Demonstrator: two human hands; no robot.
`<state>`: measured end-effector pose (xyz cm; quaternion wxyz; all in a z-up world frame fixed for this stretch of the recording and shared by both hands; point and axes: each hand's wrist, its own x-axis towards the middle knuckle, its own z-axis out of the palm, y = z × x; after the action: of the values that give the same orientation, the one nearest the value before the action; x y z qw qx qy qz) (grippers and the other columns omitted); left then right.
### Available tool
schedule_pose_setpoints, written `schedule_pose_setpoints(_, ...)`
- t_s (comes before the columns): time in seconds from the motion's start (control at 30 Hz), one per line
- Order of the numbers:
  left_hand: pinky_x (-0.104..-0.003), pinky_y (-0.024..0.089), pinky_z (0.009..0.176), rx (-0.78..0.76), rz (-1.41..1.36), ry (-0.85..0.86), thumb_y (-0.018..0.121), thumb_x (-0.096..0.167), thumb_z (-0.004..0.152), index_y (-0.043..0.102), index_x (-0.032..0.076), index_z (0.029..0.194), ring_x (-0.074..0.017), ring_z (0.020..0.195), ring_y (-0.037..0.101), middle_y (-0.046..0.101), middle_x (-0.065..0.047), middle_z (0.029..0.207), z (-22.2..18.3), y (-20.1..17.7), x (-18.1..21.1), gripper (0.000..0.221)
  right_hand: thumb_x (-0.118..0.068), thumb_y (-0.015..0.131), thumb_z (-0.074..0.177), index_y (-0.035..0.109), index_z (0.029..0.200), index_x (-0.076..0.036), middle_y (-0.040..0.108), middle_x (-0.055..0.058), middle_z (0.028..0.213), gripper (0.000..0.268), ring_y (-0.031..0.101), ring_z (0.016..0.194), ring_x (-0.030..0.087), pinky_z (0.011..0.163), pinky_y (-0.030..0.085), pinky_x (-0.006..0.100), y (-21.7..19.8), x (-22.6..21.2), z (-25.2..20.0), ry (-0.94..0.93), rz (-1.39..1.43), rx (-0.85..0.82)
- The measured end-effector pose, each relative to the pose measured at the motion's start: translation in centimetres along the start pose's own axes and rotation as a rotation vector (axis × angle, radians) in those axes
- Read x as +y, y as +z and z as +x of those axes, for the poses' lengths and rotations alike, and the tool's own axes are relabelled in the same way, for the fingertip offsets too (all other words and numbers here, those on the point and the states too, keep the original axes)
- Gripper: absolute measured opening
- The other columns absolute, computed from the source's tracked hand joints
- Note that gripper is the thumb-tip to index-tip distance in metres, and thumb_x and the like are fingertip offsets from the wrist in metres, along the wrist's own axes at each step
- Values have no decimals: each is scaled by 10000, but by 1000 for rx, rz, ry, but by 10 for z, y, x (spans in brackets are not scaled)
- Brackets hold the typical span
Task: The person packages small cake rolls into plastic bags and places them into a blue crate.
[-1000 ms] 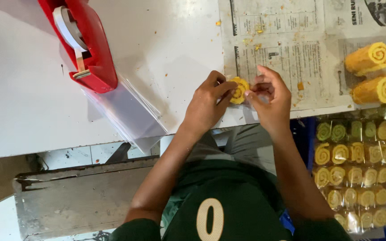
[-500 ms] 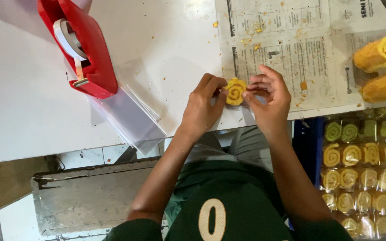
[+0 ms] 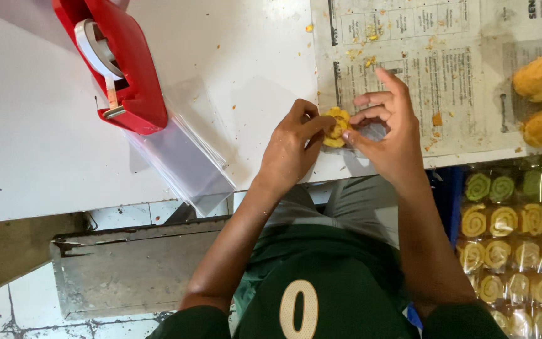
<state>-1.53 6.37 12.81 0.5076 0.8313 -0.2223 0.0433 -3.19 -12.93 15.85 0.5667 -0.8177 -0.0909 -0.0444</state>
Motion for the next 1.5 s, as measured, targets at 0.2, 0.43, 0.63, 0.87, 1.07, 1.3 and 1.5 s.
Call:
schedule_pose_setpoints(0.2,-442,603,729,8,137,63,724,-21,892,765,40,1031,-342,784,699,553,-146,971,-1,4,0,157,65,748,888,476,1488,17,623,264,1154,660,709,970,377,875,578,492,-2,10,1,26,-41,-36)
schedule_pose_setpoints(0.43,-454,588,760,13,192,125,766,19,849,758,42,1057,-343,804,677,524,-126,992,-4,11,-7,209,33,638,975,540,1455,-32,643,228,1179,495,727,1010,350,934,567,483,-11,13,3,52,-6,-63)
schedule_pose_setpoints(0.63,-448,553,735,47,183,154,733,129,915,739,54,1055,-327,794,662,518,-103,993,-3,11,-6,159,38,656,985,637,1332,16,633,207,1181,348,718,1053,311,920,574,440,-12,13,2,52,23,-26)
schedule_pose_setpoints(0.87,-426,551,734,19,152,128,699,155,948,748,36,1062,-312,775,661,534,-123,994,-4,8,-6,172,42,705,977,677,1212,72,611,183,1168,238,690,1052,284,928,590,427,-14,21,-5,118,34,36)
schedule_pose_setpoints(1.07,-433,553,728,31,120,128,707,131,942,748,36,1060,-318,775,675,543,-125,1002,-3,6,-5,157,57,810,893,663,1224,83,597,215,1120,363,702,1006,357,830,605,446,-3,32,-11,118,1,42)
schedule_pose_setpoints(1.3,-431,555,731,30,135,120,711,136,943,761,36,1061,-305,778,680,552,-126,1010,-3,5,-3,162,77,815,879,635,1225,93,578,250,1115,390,693,970,397,819,627,503,6,26,-10,115,2,65)
schedule_pose_setpoints(1.5,-435,556,725,31,147,116,733,119,924,761,25,1053,-320,784,688,561,-132,1002,-2,5,-1,162,44,689,989,695,1114,90,665,194,1039,134,726,936,266,774,641,389,1,15,-13,243,116,39)
